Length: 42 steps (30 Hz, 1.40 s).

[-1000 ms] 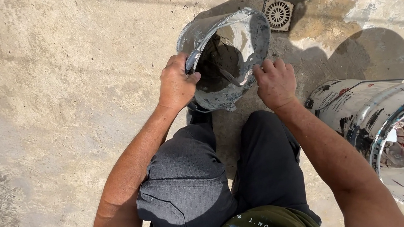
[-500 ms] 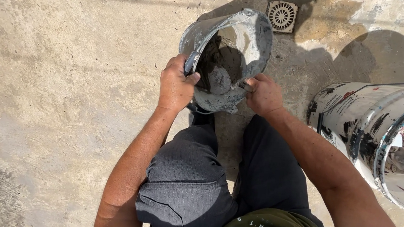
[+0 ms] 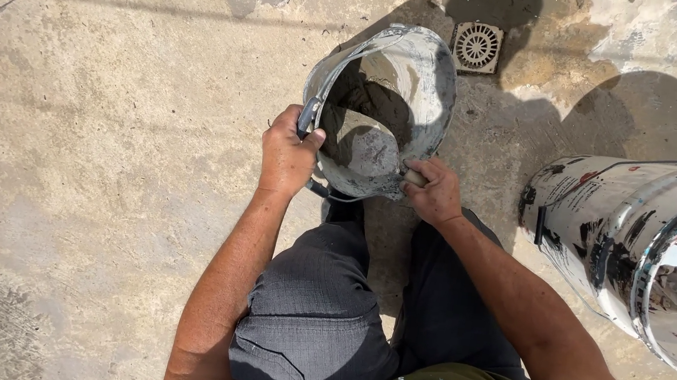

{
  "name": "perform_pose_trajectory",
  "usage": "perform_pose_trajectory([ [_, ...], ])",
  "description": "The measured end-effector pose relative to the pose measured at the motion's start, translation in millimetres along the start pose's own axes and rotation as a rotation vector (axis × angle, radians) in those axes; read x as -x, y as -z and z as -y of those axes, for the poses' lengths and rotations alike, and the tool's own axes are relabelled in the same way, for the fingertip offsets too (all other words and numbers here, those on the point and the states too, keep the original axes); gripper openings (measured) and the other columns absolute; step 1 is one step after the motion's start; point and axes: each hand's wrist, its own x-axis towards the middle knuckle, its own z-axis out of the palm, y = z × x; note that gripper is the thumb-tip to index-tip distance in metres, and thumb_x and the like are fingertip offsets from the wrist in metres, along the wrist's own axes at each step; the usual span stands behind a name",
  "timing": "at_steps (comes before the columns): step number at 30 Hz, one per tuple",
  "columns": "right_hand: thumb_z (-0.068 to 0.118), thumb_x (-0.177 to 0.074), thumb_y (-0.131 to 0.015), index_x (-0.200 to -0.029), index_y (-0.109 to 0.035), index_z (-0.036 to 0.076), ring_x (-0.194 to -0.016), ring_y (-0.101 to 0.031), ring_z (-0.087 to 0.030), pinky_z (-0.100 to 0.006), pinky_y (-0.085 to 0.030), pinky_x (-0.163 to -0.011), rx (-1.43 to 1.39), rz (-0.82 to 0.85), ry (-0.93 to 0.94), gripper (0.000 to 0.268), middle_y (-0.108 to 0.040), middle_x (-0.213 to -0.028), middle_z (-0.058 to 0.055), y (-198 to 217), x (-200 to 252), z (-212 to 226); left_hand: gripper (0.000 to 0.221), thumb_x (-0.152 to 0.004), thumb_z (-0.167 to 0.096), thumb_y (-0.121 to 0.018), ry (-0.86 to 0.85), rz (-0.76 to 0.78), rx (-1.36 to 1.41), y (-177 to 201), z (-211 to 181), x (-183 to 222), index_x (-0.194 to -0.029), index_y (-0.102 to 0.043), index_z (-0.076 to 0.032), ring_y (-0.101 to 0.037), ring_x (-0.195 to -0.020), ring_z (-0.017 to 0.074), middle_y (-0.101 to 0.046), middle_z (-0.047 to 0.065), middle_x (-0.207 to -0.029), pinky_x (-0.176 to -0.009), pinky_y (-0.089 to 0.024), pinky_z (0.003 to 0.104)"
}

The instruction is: Applying and smoothing cement into a wall-floor joint using a trowel and hands.

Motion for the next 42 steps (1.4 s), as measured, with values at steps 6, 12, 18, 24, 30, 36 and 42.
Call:
perform_pose_trajectory([
  [6, 0.009, -0.092, -0.080, -0.130, -0.066, 0.000, -0.116, -0.061, -0.050, -0.060, -0.064, -0.092, -0.090, -0.044, -0.031, 0.041, -0.062, -0.115, -0.024, 4, 8, -2, 0.014, -0.087, -0.008, -0.077, 0.093, -0.004, 0.046, 5, 18, -8, -0.100, -0.071, -0.009, -0.067, -0.066, 0.0254, -0.062, 0.012, -0.073, -0.061, -0.056, 0.036],
  [12, 0.011, -0.096, -0.074, -0.134, -0.062, -0.003, -0.124, -0.055, -0.054, -0.064, -0.060, -0.099, -0.142, -0.107, -0.057, 0.043, -0.059, -0.125, -0.027, 11, 18, 16, 0.012, -0.088, -0.010, -0.076, 0.163, -0.013, 0.089, 4, 29, -10, -0.099, -0.071, -0.009, -0.064, -0.056, 0.0218, -0.061, 0.011, -0.062, -0.052, -0.054, 0.034],
  [18, 0.014, -0.091, -0.079, -0.111, -0.067, -0.003, -0.091, -0.068, -0.033, -0.043, -0.048, -0.058, -0.128, -0.233, 0.044, 0.029, -0.058, -0.090, -0.020, 21, 16, -22, 0.011, -0.088, -0.012, -0.076, 0.193, -0.026, 0.109, 1, 35, -17, -0.098, -0.070, -0.010, -0.065, -0.052, 0.0212, -0.063, 0.011, -0.060, -0.050, -0.053, 0.033],
  [24, 0.015, -0.084, -0.083, -0.087, -0.064, 0.005, -0.062, -0.055, -0.017, -0.036, -0.043, -0.051, -0.084, -0.240, 0.114, 0.021, -0.047, -0.070, -0.011, 28, 9, 16, 0.014, -0.089, -0.010, -0.075, 0.208, -0.050, 0.135, 1, 42, -18, -0.102, -0.071, -0.006, -0.074, -0.071, 0.0322, -0.071, 0.021, -0.081, -0.057, -0.062, 0.037],
  [30, 0.013, -0.086, -0.079, -0.089, -0.065, 0.001, -0.059, -0.059, -0.025, -0.041, -0.044, -0.051, -0.102, -0.206, 0.151, 0.018, -0.051, -0.068, -0.016, 25, 27, 28, 0.016, -0.088, -0.013, -0.076, 0.220, -0.059, 0.119, -1, 44, -15, -0.101, -0.071, -0.007, -0.075, -0.075, 0.0318, -0.072, 0.019, -0.084, -0.056, -0.064, 0.042],
  [36, 0.011, -0.080, -0.085, -0.087, -0.067, 0.001, -0.071, -0.060, -0.014, -0.035, -0.051, -0.058, -0.210, -0.306, 0.154, 0.022, -0.055, -0.070, -0.013, 31, 24, 5, 0.014, -0.088, -0.013, -0.076, 0.230, -0.057, 0.083, 1, 35, -12, -0.100, -0.070, -0.007, -0.074, -0.073, 0.0329, -0.071, 0.019, -0.079, -0.056, -0.060, 0.044],
  [42, 0.004, -0.079, -0.083, -0.093, -0.066, -0.009, -0.070, -0.050, -0.017, -0.045, -0.047, -0.057, -0.233, -0.500, 0.189, 0.025, -0.050, -0.065, -0.019, 119, 9, 82, 0.013, -0.090, -0.013, -0.074, 0.248, -0.055, 0.087, -2, 59, -24, -0.101, -0.071, -0.007, -0.072, -0.064, 0.0313, -0.071, 0.022, -0.074, -0.055, -0.062, 0.038],
])
